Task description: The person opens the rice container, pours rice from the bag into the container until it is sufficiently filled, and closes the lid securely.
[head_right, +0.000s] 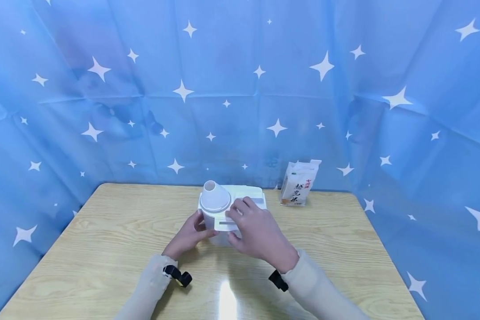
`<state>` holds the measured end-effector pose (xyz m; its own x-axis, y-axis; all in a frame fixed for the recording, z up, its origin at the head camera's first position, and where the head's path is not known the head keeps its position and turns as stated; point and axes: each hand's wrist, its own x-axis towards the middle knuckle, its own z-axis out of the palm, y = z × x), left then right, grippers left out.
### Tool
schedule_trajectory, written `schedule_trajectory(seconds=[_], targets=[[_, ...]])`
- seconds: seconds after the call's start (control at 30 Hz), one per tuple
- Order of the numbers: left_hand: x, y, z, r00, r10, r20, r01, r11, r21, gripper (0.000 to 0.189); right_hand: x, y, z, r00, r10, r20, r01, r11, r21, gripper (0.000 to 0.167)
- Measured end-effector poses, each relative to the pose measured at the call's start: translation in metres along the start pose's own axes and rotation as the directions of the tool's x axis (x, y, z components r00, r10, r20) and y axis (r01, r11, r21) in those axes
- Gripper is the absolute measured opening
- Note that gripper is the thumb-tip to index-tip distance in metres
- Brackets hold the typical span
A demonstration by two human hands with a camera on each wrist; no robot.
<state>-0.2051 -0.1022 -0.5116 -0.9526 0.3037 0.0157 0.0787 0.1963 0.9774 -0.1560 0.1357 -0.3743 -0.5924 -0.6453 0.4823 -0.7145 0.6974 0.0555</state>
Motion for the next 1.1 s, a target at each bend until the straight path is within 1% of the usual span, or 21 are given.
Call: schedule_trajectory(seconds=[0.1,0.23,0.33,0.47,0.57,0.63,0.73,0.8,0.93,1.03,1.1], targets=[[0.000,0.002,-0.002,1.000,-0.006,0.010,0.006,1.000,0.010,0.086,-0.002,0.004,-0.006,1.000,0.002,0.020,-0.004,0.995,0.099,0.039],[-0.001,0.004,-0.004,1.000,-0.023,0.012,0.023,0.999,0.029,0.088,-0.004,0.011,-0.011,1.000,-0.008,0.016,0.005,0.977,0.212,0.042],[0.000,0.006,-0.004,0.999,-0.031,0.012,0.030,0.999,0.027,0.090,-0.005,0.017,-0.014,1.000,0.003,-0.004,-0.002,0.961,0.277,0.046],[-0.001,0.007,-0.003,0.999,-0.034,-0.004,0.034,0.999,0.026,0.092,-0.007,0.030,-0.019,0.998,0.044,-0.036,-0.030,0.944,0.330,0.051],[-0.004,0.007,0.000,0.999,-0.032,-0.035,0.033,0.999,0.019,0.092,-0.009,0.041,-0.020,0.994,0.101,-0.044,-0.077,0.922,0.379,0.055],[-0.006,0.007,0.002,0.998,-0.028,-0.058,0.028,1.000,0.010,0.091,-0.010,0.049,-0.020,0.989,0.145,-0.034,-0.118,0.902,0.416,0.057],[-0.010,0.008,0.007,0.996,-0.006,-0.090,0.007,1.000,0.010,0.091,-0.011,0.060,-0.018,0.980,0.199,0.004,-0.178,0.867,0.465,0.059],[-0.013,0.009,0.011,0.993,0.006,-0.118,-0.004,1.000,0.013,0.092,-0.012,0.067,-0.015,0.974,0.222,0.039,-0.213,0.850,0.481,0.059],[-0.019,0.010,0.019,0.983,0.017,-0.183,-0.016,1.000,0.009,0.096,-0.014,0.077,-0.009,0.968,0.236,0.089,-0.248,0.831,0.499,0.059],[-0.021,0.012,0.025,0.975,0.011,-0.220,-0.012,1.000,-0.001,0.097,-0.015,0.083,-0.002,0.969,0.223,0.110,-0.247,0.825,0.508,0.060],[-0.021,0.011,0.028,0.971,0.010,-0.240,-0.010,1.000,0.001,0.096,-0.016,0.087,0.001,0.968,0.215,0.126,-0.249,0.815,0.524,0.062]])
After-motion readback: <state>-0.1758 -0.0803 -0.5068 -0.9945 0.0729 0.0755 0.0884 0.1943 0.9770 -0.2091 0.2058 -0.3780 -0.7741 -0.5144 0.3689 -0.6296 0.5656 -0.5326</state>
